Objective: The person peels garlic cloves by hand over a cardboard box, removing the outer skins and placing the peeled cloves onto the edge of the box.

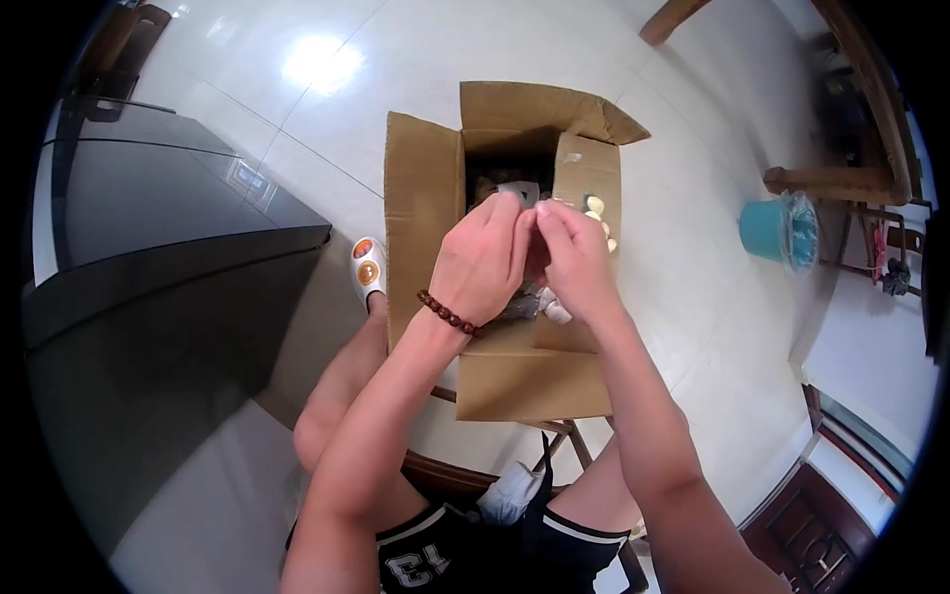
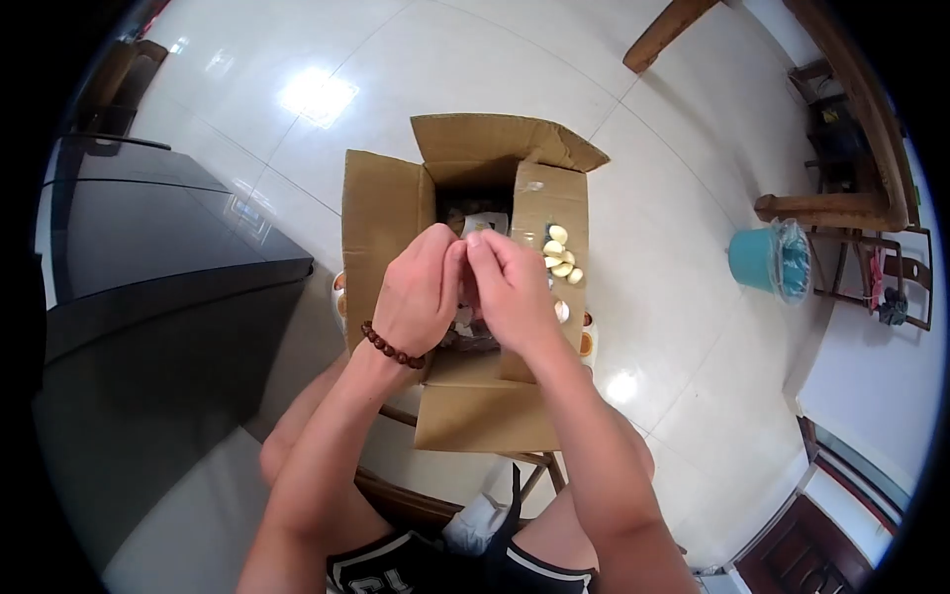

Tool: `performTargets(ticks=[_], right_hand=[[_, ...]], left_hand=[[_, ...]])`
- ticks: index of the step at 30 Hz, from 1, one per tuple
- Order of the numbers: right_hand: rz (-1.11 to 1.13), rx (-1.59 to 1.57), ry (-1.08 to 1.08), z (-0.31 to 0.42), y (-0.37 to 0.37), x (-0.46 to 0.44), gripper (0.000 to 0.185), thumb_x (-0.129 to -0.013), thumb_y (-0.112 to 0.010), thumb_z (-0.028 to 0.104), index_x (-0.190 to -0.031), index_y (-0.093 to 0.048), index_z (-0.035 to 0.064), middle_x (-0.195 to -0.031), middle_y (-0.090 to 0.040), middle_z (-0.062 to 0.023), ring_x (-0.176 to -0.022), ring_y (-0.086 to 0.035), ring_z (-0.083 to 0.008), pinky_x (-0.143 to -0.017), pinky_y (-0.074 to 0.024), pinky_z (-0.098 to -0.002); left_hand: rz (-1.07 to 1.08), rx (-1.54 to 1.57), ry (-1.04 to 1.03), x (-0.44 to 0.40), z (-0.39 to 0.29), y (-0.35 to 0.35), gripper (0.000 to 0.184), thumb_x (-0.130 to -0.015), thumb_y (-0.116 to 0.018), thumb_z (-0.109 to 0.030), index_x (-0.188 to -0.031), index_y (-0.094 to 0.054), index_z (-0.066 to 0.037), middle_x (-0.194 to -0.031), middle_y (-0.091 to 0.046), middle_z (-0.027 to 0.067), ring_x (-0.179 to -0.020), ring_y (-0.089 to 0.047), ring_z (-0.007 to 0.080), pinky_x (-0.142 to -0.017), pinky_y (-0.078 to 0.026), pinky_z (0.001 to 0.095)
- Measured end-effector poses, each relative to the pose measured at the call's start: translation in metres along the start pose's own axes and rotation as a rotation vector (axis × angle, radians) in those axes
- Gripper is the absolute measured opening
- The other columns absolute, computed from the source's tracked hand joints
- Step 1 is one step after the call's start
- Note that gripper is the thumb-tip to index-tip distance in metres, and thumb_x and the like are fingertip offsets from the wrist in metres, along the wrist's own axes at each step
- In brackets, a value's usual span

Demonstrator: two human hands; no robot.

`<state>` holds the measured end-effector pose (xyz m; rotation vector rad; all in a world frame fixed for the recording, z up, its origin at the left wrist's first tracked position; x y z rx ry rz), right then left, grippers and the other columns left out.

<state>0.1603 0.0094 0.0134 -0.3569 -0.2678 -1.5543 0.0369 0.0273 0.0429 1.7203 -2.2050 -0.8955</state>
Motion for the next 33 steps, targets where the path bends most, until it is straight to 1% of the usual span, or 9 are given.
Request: performTargets(ticks=[4,11,14,17,20,25,26,28,33], right_hand=[[0.107,-0.034,0.068,-0.004,-0.006,-0.007,0.044,-0.11,-0.049,0.032,-0.081,-0.06,0.0013,-0.065,-0.052,0.0028,-0.055,-0.041,-0.0063,-0.05,-0.0328,-0.0259],[0.049,-0.222,-0.156,-0.027,-0.014,0.0,0.05,-0.111,-0.046,0.037,-0.079,-0.061,0.0015,-0.06,-0.049,0.0048,-0.054,-0.042,-0.0066,-0.049,-0.0341,-0.0302],[-0.059,-0.011,-0.026,-0.026,-0.014,0.004,0.051,-0.111,-0.045,0.034,-0.078,-0.061,-0.0015,-0.056,-0.053,-0.0045,-0.049,-0.047,-0.0156,-0.048,-0.0371,-0.0364],[-0.237,0.304,0.251,-0.012,-0.013,0.009,0.048,-0.109,-0.044,0.026,-0.075,-0.061,-0.0034,-0.064,-0.056,-0.0254,-0.054,-0.055,-0.0415,-0.053,-0.0435,-0.046],[-0.193,0.416,0.362,-0.01,-0.017,0.01,0.046,-0.108,-0.046,0.026,-0.077,-0.062,-0.0029,-0.065,-0.059,-0.024,-0.057,-0.058,-0.0423,-0.055,-0.0441,-0.0465],[-0.121,0.515,0.422,0.0,-0.003,0.009,0.038,-0.106,-0.052,0.023,-0.081,-0.061,-0.0032,-0.07,-0.061,-0.0242,-0.061,-0.06,-0.042,-0.057,-0.0458,-0.0453],[-0.097,0.483,0.368,-0.001,0.002,0.003,0.035,-0.105,-0.053,0.022,-0.082,-0.06,-0.0034,-0.072,-0.062,-0.0243,-0.063,-0.061,-0.042,-0.058,-0.0465,-0.0447],[-0.12,0.463,0.395,0.006,0.009,0.0,0.032,-0.104,-0.056,0.021,-0.083,-0.058,-0.0034,-0.073,-0.063,-0.0223,-0.064,-0.062,-0.0392,-0.059,-0.0469,-0.0431],[-0.119,0.204,0.249,-0.001,0.016,-0.003,0.033,-0.106,-0.058,0.024,-0.085,-0.06,-0.0018,-0.069,-0.062,-0.0101,-0.063,-0.057,-0.014,-0.058,-0.0451,-0.0327]], left_hand=[[0.082,-0.04,-0.111,0.0,-0.01,0.01,0.018,-0.105,-0.049,-0.012,-0.093,-0.05,0.0,-0.08,-0.052,0.0199,-0.075,-0.056,0.041,-0.066,-0.047,0.0471],[0.012,0.066,-0.021,0.005,-0.01,-0.003,0.025,-0.107,-0.047,-0.016,-0.088,-0.05,0.0,-0.073,-0.053,0.0205,-0.07,-0.056,0.0421,-0.062,-0.045,0.0469],[0.003,0.095,0.164,0.012,-0.002,-0.013,0.029,-0.107,-0.047,-0.021,-0.087,-0.054,0.0,-0.072,-0.057,0.023,-0.07,-0.06,0.0421,-0.064,-0.048,0.0464],[-0.073,0.145,0.343,0.021,0.01,-0.018,0.036,-0.108,-0.045,-0.025,-0.086,-0.056,0.002,-0.069,-0.057,0.0258,-0.065,-0.057,0.0449,-0.059,-0.046,0.0463],[-0.112,0.225,0.403,0.029,0.034,-0.024,0.039,-0.108,-0.046,-0.028,-0.089,-0.057,0.003,-0.067,-0.057,0.0244,-0.059,-0.056,0.0406,-0.055,-0.044,0.0455],[0.181,0.972,0.989,0.048,0.057,-0.059,0.043,-0.11,-0.047,-0.037,-0.09,-0.058,-0.001,-0.063,-0.052,0.0024,-0.058,-0.051,0.0098,-0.051,-0.042,0.0289],[0.182,0.973,0.987,0.045,0.052,-0.059,0.043,-0.11,-0.047,-0.037,-0.09,-0.058,-0.001,-0.063,-0.052,0.0024,-0.058,-0.051,0.0098,-0.051,-0.042,0.0289],[0.006,0.891,0.69,0.025,0.038,-0.045,0.039,-0.111,-0.047,-0.037,-0.093,-0.057,-0.003,-0.068,-0.052,-0.0027,-0.059,-0.048,0.005,-0.053,-0.041,0.0229],[0.01,0.791,0.473,0.011,0.021,-0.02,0.022,-0.1,-0.068,-0.009,-0.117,-0.062,0.002,-0.099,-0.069,0.006,-0.081,-0.064,0.0077,-0.071,-0.053,0.0228]])
Point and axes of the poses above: each hand's wrist, its own x-axis away from the middle knuckle, its own y-axis out of the back of the hand, z = x × y, the point moved 7 cm from there along -x, towards the middle knuckle
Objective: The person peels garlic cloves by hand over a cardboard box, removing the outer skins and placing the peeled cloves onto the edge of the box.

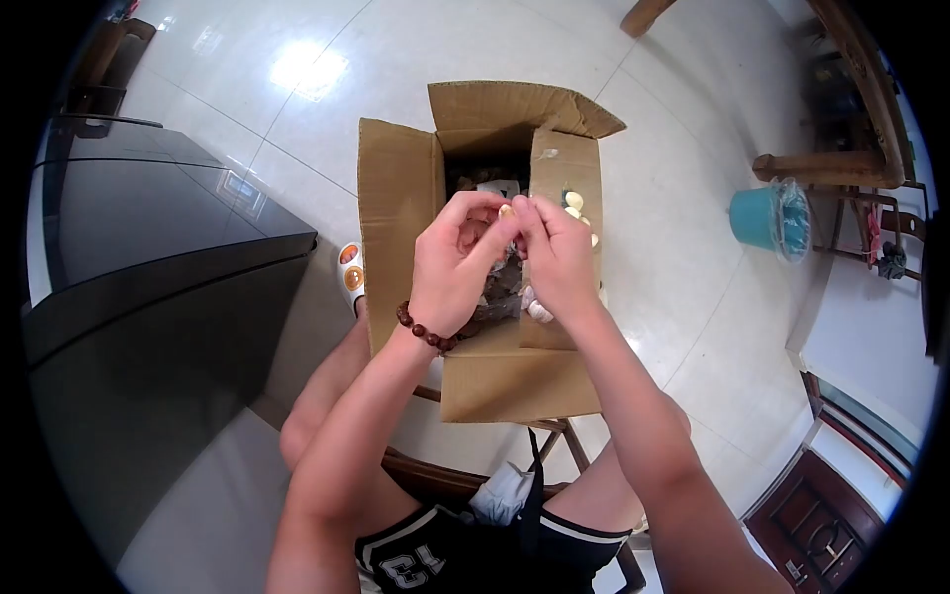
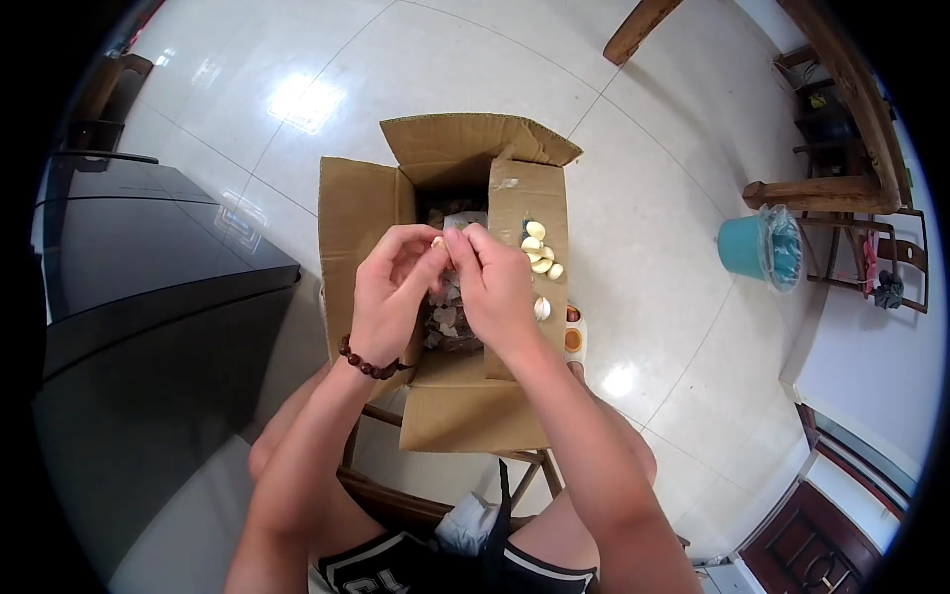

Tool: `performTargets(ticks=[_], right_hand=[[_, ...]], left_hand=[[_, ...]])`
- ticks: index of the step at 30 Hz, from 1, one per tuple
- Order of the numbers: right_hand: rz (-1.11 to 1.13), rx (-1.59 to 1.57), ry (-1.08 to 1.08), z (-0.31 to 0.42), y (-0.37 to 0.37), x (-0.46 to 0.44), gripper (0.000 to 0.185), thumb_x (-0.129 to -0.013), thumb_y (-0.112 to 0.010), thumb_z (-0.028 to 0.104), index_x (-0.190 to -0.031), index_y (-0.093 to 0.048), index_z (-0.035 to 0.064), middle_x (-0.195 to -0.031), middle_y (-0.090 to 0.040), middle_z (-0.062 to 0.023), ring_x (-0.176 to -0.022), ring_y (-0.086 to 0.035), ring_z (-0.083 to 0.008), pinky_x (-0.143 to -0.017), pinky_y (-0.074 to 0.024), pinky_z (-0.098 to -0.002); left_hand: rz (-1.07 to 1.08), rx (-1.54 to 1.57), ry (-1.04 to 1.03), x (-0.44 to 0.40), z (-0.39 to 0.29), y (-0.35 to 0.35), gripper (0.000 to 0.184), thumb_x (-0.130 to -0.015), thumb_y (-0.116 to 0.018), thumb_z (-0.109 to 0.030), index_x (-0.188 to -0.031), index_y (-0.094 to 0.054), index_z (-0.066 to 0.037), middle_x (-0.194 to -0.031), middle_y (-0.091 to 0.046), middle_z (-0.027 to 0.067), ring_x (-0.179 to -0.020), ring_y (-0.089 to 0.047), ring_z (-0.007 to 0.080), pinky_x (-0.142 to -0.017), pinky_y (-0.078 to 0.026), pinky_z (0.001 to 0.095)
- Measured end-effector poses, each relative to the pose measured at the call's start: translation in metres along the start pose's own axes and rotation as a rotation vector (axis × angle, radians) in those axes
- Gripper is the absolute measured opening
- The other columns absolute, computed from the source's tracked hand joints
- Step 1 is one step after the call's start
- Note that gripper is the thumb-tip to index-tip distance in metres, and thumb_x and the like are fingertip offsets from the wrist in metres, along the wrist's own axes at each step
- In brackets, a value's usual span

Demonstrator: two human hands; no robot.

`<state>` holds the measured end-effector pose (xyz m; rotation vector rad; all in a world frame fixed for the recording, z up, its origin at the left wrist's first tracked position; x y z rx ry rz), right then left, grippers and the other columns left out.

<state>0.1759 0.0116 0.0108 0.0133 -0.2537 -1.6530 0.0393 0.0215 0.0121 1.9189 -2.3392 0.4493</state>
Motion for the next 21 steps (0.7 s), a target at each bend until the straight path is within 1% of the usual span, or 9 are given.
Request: performTargets(ticks=[1,3,7,9,10,12,16,18,21], right_hand=[[0.0,0.001,0.0,0.001,0.003,0.0,0.033,-0.106,-0.058,0.024,-0.085,-0.06,-0.0018,-0.069,-0.062,-0.0101,-0.063,-0.057,-0.014,-0.058,-0.0451,-0.0327],[0.092,-0.15,-0.09,0.001,0.004,0.001,0.03,-0.106,-0.06,0.024,-0.089,-0.065,-0.0005,-0.074,-0.065,-0.0054,-0.068,-0.055,-0.0072,-0.06,-0.0443,-0.0273],[0.009,-0.215,-0.055,0.005,0.013,0.001,0.017,-0.101,-0.066,0.017,-0.097,-0.071,0.0006,-0.082,-0.07,-0.003,-0.072,-0.06,-0.008,-0.065,-0.048,-0.0251],[-0.084,-0.039,0.194,0.034,0.028,0.002,0.01,-0.093,-0.072,0.007,-0.1,-0.075,0.0008,-0.088,-0.073,-0.0041,-0.076,-0.065,-0.0101,-0.071,-0.052,-0.0246],[-0.084,-0.038,0.193,0.036,0.03,0.003,0.01,-0.093,-0.072,0.007,-0.1,-0.075,0.0008,-0.088,-0.073,-0.0041,-0.076,-0.065,-0.0101,-0.071,-0.052,-0.0246],[-0.02,-0.033,0.239,0.042,0.029,0.005,0.009,-0.087,-0.076,0.002,-0.096,-0.076,0.0,-0.09,-0.074,-0.0049,-0.078,-0.068,-0.0122,-0.073,-0.0542,-0.0258],[-0.03,-0.023,0.191,0.037,0.031,0.004,0.007,-0.086,-0.076,0.002,-0.092,-0.076,-0.0005,-0.089,-0.075,-0.0057,-0.077,-0.068,-0.0122,-0.072,-0.0545,-0.0265],[-0.031,-0.045,0.186,0.034,0.033,0.002,0.007,-0.086,-0.076,0.001,-0.093,-0.076,-0.0003,-0.088,-0.075,-0.0062,-0.076,-0.068,-0.0125,-0.071,-0.055,-0.0266],[-0.021,-0.031,0.2,0.037,0.035,0.002,0.01,-0.087,-0.075,-0.002,-0.097,-0.076,-0.0013,-0.089,-0.074,-0.0075,-0.079,-0.069,-0.0127,-0.072,-0.0539,-0.0255]], left_hand=[[0.0,0.001,0.0,0.0,-0.004,0.0,0.022,-0.1,-0.068,-0.009,-0.117,-0.062,0.002,-0.099,-0.069,0.006,-0.081,-0.064,0.0077,-0.071,-0.053,0.0228],[0.052,0.02,-0.02,0.001,-0.01,-0.004,0.022,-0.098,-0.069,-0.005,-0.117,-0.062,0.004,-0.102,-0.07,0.0068,-0.088,-0.068,0.0102,-0.078,-0.056,0.0248],[0.038,-0.057,-0.127,0.0,-0.02,0.002,0.023,-0.095,-0.07,-0.001,-0.117,-0.063,0.005,-0.104,-0.072,0.0084,-0.095,-0.072,0.0139,-0.082,-0.059,0.0271],[0.014,-0.094,-0.128,0.0,-0.021,0.005,0.023,-0.093,-0.072,0.001,-0.115,-0.065,0.005,-0.104,-0.074,0.01,-0.095,-0.074,0.0166,-0.082,-0.06,0.028],[0.014,-0.093,-0.126,0.0,-0.02,0.005,0.023,-0.093,-0.072,0.001,-0.115,-0.065,0.005,-0.104,-0.074,0.01,-0.095,-0.074,0.0166,-0.082,-0.06,0.028],[0.001,-0.26,-0.266,0.002,-0.026,0.002,0.023,-0.091,-0.073,0.002,-0.113,-0.069,0.003,-0.1,-0.076,0.0112,-0.092,-0.076,0.0178,-0.08,-0.061,0.0286],[-0.016,-0.327,-0.319,0.004,-0.031,0.0,0.024,-0.09,-0.074,0.001,-0.113,-0.072,0.002,-0.098,-0.076,0.0125,-0.09,-0.076,0.018,-0.08,-0.061,0.0286],[0.03,-0.461,-0.377,0.005,-0.039,-0.004,0.028,-0.091,-0.073,0.0,-0.119,-0.073,0.0,-0.097,-0.076,0.0131,-0.089,-0.076,0.0176,-0.079,-0.061,0.0285],[0.072,-0.302,-0.252,0.003,-0.026,-0.003,0.029,-0.094,-0.07,-0.001,-0.123,-0.071,0.0,-0.101,-0.076,0.0132,-0.089,-0.075,0.0157,-0.079,-0.06,0.0277]])
Point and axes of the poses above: each hand's wrist, its own x-axis away from the middle knuckle, its own y-axis out of the back of the hand, z = x × y, the point moved 7 cm from there along -x, towards the middle knuckle
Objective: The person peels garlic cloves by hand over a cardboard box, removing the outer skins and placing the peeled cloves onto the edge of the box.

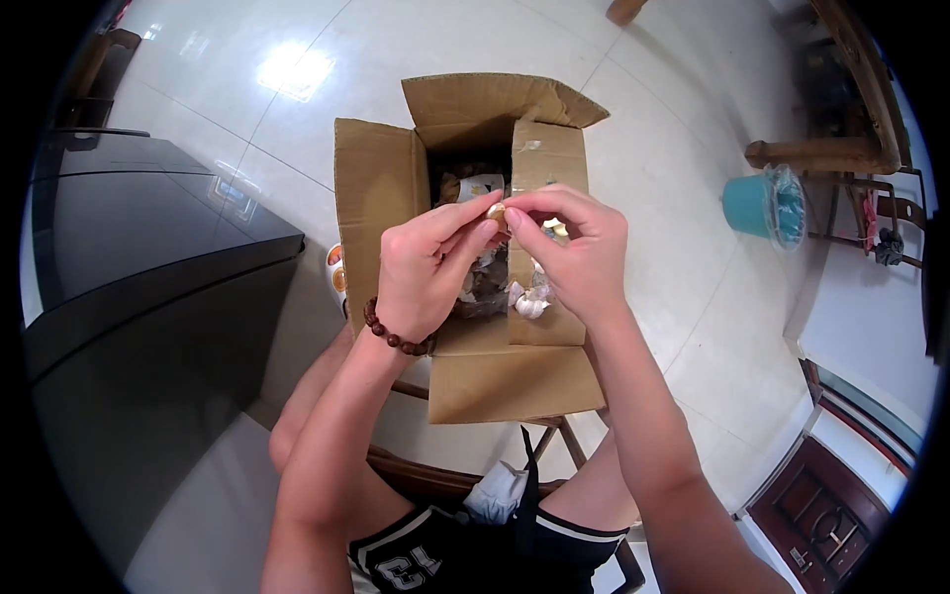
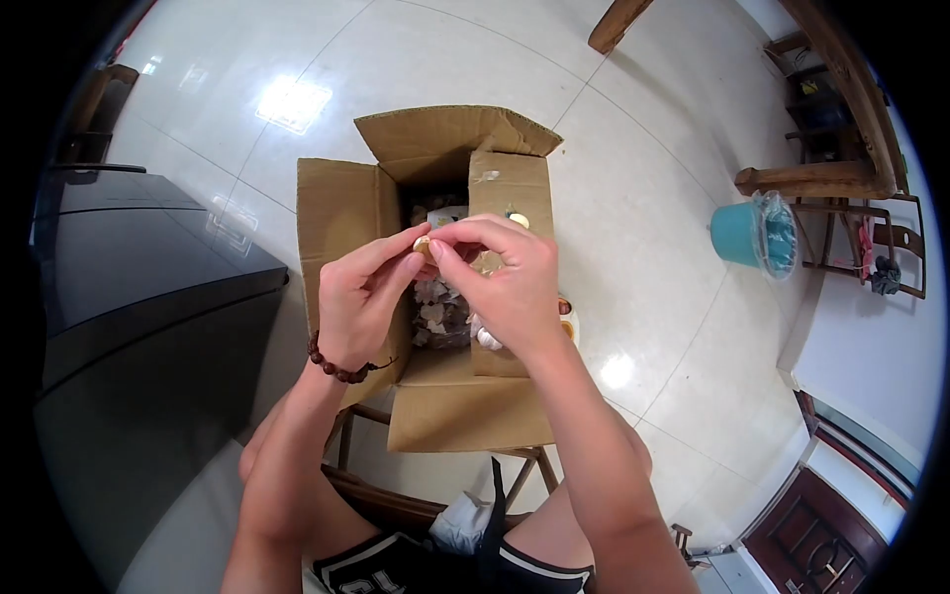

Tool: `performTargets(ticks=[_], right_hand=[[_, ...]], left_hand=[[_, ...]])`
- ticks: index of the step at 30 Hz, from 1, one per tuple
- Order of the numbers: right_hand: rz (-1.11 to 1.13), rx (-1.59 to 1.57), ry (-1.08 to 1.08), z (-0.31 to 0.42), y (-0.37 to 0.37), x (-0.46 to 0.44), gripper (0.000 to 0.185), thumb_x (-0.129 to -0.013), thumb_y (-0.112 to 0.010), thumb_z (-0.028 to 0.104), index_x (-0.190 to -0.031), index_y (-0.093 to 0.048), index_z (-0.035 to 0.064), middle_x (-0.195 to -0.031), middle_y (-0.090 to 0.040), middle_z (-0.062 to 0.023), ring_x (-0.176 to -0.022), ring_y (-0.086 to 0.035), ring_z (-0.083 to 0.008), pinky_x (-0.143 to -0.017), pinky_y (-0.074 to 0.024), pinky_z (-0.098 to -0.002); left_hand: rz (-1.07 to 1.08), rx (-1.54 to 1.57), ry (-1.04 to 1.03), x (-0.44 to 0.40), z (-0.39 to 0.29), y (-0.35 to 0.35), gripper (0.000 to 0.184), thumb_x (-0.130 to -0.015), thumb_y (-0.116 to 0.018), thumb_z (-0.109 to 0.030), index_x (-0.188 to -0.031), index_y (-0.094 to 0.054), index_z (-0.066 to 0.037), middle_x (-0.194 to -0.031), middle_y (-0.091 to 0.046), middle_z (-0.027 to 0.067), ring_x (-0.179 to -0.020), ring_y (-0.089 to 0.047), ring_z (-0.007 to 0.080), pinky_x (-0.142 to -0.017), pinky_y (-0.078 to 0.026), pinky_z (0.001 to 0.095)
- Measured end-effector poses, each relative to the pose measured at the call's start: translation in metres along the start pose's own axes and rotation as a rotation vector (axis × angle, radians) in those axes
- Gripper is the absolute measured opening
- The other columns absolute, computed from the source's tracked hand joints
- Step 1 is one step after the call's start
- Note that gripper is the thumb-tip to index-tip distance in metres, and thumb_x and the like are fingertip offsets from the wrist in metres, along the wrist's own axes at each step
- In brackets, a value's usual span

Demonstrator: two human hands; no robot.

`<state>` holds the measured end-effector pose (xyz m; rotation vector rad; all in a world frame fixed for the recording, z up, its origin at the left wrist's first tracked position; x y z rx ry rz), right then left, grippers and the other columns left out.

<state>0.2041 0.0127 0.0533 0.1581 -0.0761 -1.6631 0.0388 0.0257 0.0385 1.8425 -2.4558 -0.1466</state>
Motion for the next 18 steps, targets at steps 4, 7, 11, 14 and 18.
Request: performTargets(ticks=[4,7,11,14,18], right_hand=[[-0.01,0.093,0.103,0.011,0.002,-0.001,0.011,-0.085,-0.077,-0.003,-0.096,-0.076,-0.001,-0.089,-0.074,-0.0079,-0.078,-0.069,-0.0132,-0.071,-0.0539,-0.0252],[0.003,0.105,0.199,0.018,-0.001,-0.001,0.013,-0.082,-0.078,-0.005,-0.094,-0.076,-0.0007,-0.089,-0.075,-0.0085,-0.078,-0.07,-0.0145,-0.07,-0.0546,-0.0256],[-0.014,0.124,0.268,0.025,-0.001,-0.001,0.012,-0.082,-0.078,-0.004,-0.092,-0.074,0.0004,-0.09,-0.075,-0.0077,-0.077,-0.071,-0.0153,-0.067,-0.0557,-0.0266],[-0.008,0.139,0.281,0.024,-0.001,-0.001,0.009,-0.083,-0.078,-0.002,-0.089,-0.072,0.0014,-0.089,-0.074,-0.0068,-0.075,-0.07,-0.0148,-0.065,-0.0558,-0.0269],[0.029,0.192,0.341,0.027,-0.001,-0.001,0.01,-0.082,-0.078,-0.003,-0.088,-0.071,0.0013,-0.088,-0.073,-0.0068,-0.075,-0.069,-0.0155,-0.063,-0.0551,-0.0275]], left_hand=[[0.008,0.181,0.1,0.0,0.001,-0.003,0.027,-0.097,-0.067,0.0,-0.124,-0.07,0.002,-0.105,-0.076,0.0129,-0.092,-0.073,0.0143,-0.081,-0.06,0.0265],[-0.012,0.273,0.125,0.001,0.003,-0.001,0.026,-0.098,-0.066,0.0,-0.124,-0.07,0.005,-0.107,-0.075,0.0128,-0.093,-0.073,0.0148,-0.083,-0.06,0.0266],[0.004,0.361,0.155,0.001,0.002,0.002,0.027,-0.097,-0.067,0.002,-0.123,-0.07,0.006,-0.106,-0.074,0.013,-0.096,-0.072,0.0156,-0.085,-0.06,0.0268],[0.019,0.353,0.16,0.0,0.0,0.002,0.026,-0.096,-0.068,0.002,-0.122,-0.07,0.006,-0.107,-0.073,0.0128,-0.097,-0.072,0.0154,-0.085,-0.06,0.0263],[0.061,0.291,0.13,-0.001,0.004,0.003,0.027,-0.097,-0.067,0.002,-0.123,-0.07,0.006,-0.113,-0.074,0.0141,-0.099,-0.073,0.0191,-0.087,-0.061,0.0307]])
Point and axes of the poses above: each hand's wrist, its own x-axis away from the middle knuckle, its own y-axis out of the back of the hand, z = x × y, the point moved 7 cm from there along -x, towards the middle knuckle
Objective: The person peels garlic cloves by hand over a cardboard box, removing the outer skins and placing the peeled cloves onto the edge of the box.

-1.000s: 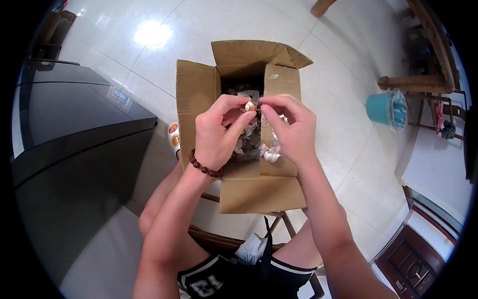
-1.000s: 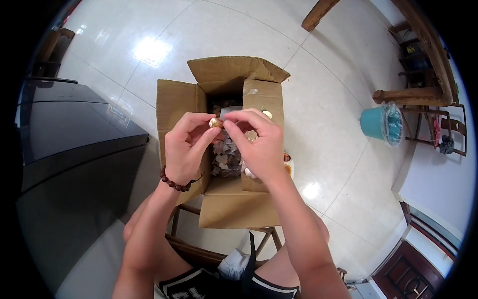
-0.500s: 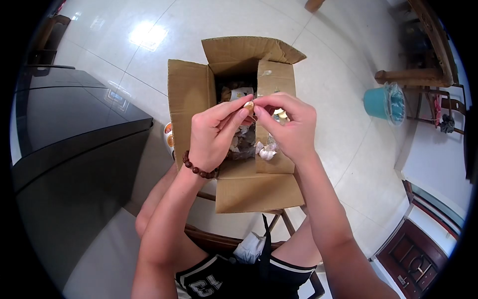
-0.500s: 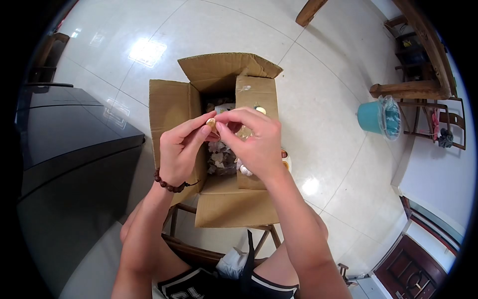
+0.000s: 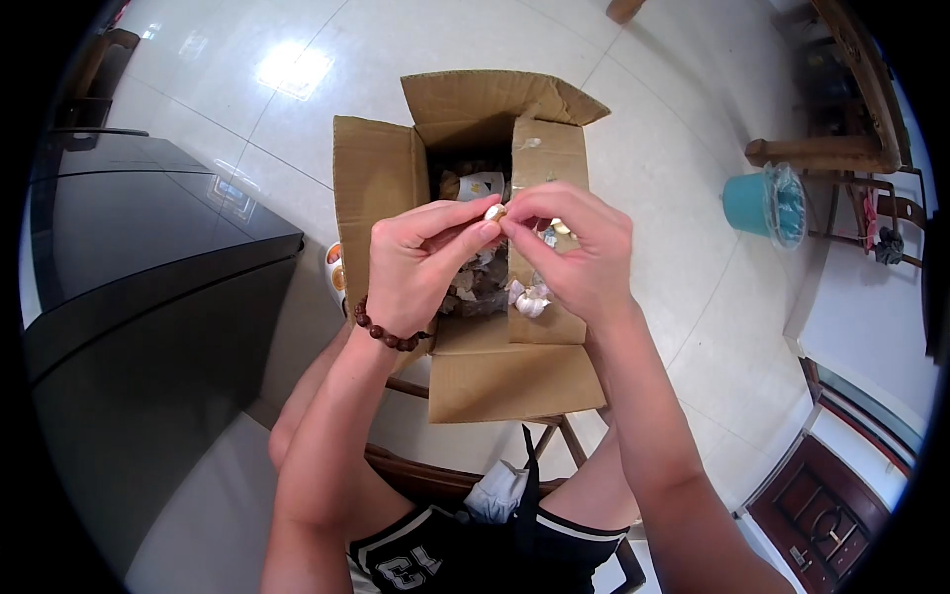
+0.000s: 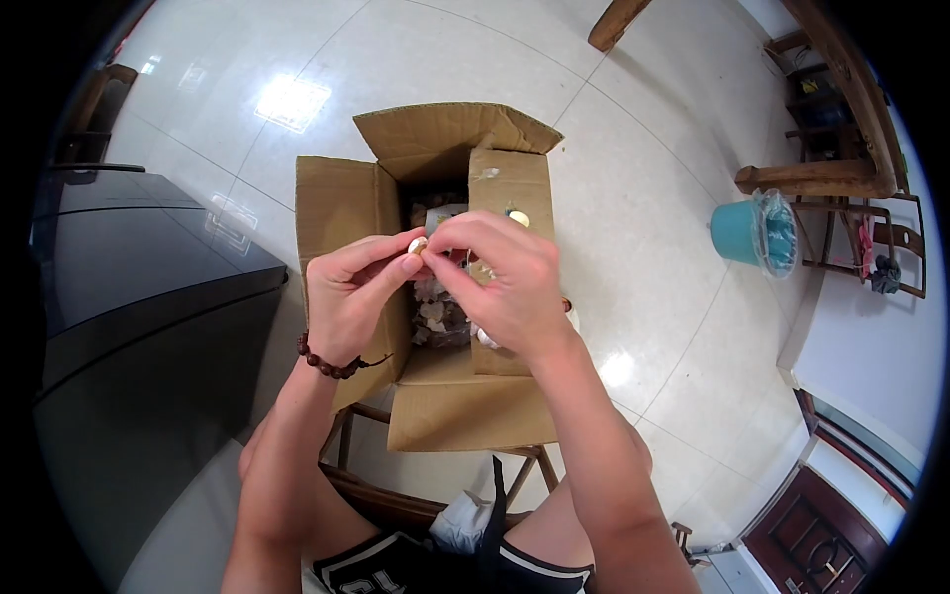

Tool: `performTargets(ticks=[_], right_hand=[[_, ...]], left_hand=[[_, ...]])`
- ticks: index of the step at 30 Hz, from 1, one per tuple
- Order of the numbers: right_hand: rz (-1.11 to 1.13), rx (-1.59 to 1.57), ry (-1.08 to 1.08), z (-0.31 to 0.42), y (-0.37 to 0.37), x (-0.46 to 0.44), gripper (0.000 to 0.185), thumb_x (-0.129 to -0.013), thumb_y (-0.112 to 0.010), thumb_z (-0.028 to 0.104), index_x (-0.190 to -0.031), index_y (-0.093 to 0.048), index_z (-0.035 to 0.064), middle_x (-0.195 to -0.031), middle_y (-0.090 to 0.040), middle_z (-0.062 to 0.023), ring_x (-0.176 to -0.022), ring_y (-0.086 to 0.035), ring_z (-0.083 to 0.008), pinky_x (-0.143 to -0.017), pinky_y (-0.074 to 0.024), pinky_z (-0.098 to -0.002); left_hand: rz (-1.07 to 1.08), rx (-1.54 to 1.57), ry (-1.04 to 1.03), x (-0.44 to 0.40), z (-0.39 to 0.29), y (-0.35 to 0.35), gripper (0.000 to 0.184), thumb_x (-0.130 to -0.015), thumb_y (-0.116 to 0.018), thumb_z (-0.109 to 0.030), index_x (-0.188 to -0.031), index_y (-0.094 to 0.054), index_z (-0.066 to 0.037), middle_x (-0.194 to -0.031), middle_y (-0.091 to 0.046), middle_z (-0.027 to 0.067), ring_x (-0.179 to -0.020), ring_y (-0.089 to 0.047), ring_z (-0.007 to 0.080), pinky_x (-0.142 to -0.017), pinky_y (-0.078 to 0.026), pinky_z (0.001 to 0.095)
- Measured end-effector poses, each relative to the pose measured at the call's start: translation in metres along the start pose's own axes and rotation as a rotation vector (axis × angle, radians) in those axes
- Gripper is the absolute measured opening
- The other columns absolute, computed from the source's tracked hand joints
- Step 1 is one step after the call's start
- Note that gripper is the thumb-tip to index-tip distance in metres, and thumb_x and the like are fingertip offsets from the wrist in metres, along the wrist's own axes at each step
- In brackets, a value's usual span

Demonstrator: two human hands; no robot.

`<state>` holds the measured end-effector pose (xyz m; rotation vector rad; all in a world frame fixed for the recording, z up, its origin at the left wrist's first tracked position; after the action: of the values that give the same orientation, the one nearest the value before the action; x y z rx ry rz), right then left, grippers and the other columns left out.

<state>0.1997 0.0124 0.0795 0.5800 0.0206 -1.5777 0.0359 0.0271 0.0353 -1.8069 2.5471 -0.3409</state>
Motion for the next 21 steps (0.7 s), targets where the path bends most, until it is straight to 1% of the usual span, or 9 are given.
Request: performTargets(ticks=[1,3,7,9,13,16,19,21], right_hand=[[0.0,0.0,0.0,0.001,0.001,-0.001,0.01,-0.082,-0.078,-0.003,-0.088,-0.071,0.0013,-0.088,-0.073,-0.0068,-0.075,-0.069,-0.0155,-0.063,-0.0551,-0.0275],[0.02,0.003,-0.007,0.003,-0.001,-0.001,0.01,-0.082,-0.077,-0.004,-0.089,-0.071,0.001,-0.088,-0.072,-0.0075,-0.076,-0.069,-0.0173,-0.063,-0.0552,-0.0282],[-0.035,-0.042,-0.073,-0.001,0.0,0.0,0.015,-0.08,-0.079,-0.007,-0.092,-0.073,0.001,-0.089,-0.073,-0.0071,-0.076,-0.068,-0.0147,-0.065,-0.053,-0.0254],[-0.046,0.003,0.045,0.006,0.002,-0.001,0.013,-0.081,-0.077,-0.005,-0.09,-0.071,0.0014,-0.088,-0.072,-0.0084,-0.076,-0.07,-0.0212,-0.065,-0.0562,-0.0307],[-0.07,0.066,0.093,0.009,0.002,0.002,0.014,-0.08,-0.077,-0.005,-0.09,-0.072,0.002,-0.088,-0.072,-0.0084,-0.076,-0.07,-0.0229,-0.065,-0.0564,-0.0318],[-0.042,0.072,0.107,0.01,0.001,0.002,0.014,-0.079,-0.078,-0.005,-0.09,-0.072,0.0026,-0.088,-0.072,-0.0085,-0.077,-0.07,-0.0238,-0.066,-0.0565,-0.0324],[-0.034,0.067,0.085,0.008,-0.002,0.002,0.014,-0.079,-0.078,-0.005,-0.09,-0.072,0.0027,-0.088,-0.073,-0.0089,-0.077,-0.071,-0.0236,-0.066,-0.0564,-0.0325],[-0.074,0.063,0.112,0.01,-0.001,0.0,0.017,-0.079,-0.08,-0.008,-0.092,-0.075,0.0015,-0.089,-0.074,-0.0081,-0.073,-0.068,-0.0149,-0.061,-0.0544,-0.0259]], left_hand=[[0.001,0.0,0.0,0.0,0.0,0.0,0.027,-0.097,-0.067,0.002,-0.123,-0.07,0.006,-0.113,-0.074,0.0141,-0.099,-0.073,0.0191,-0.087,-0.061,0.0307],[-0.026,0.075,0.059,0.0,0.003,0.001,0.027,-0.095,-0.07,0.001,-0.122,-0.071,0.005,-0.109,-0.074,0.0127,-0.097,-0.072,0.0148,-0.086,-0.06,0.0266],[-0.034,0.133,0.073,-0.002,0.002,-0.001,0.027,-0.095,-0.07,0.001,-0.122,-0.071,0.004,-0.111,-0.074,0.0129,-0.098,-0.072,0.0152,-0.089,-0.06,0.0278],[-0.044,0.161,0.094,-0.001,0.005,-0.001,0.028,-0.095,-0.071,0.001,-0.122,-0.071,0.004,-0.113,-0.074,0.0131,-0.1,-0.072,0.0157,-0.091,-0.061,0.029],[-0.032,0.167,0.074,-0.001,0.005,0.003,0.028,-0.093,-0.072,0.002,-0.121,-0.072,0.003,-0.112,-0.074,0.0123,-0.099,-0.072,0.0148,-0.089,-0.06,0.0272],[-0.028,0.085,0.062,-0.002,0.003,0.005,0.028,-0.092,-0.074,0.003,-0.119,-0.073,0.003,-0.111,-0.075,0.0114,-0.098,-0.072,0.0137,-0.087,-0.059,0.025],[-0.041,0.093,0.06,-0.002,0.003,0.007,0.027,-0.09,-0.075,0.004,-0.117,-0.074,0.002,-0.11,-0.075,0.0106,-0.097,-0.071,0.0128,-0.085,-0.058,0.0234],[-0.035,0.097,0.044,-0.002,0.002,0.007,0.027,-0.09,-0.075,0.004,-0.117,-0.074,0.002,-0.11,-0.075,0.0104,-0.097,-0.071,0.0126,-0.086,-0.058,0.0233]])
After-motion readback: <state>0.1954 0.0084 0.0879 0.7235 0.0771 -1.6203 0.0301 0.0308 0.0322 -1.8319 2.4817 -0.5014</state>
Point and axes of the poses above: each hand's wrist, its own x-axis away from the middle knuckle, its own y-axis out of the back of the hand, z = x × y, the point moved 7 cm from there along -x, towards the middle knuckle
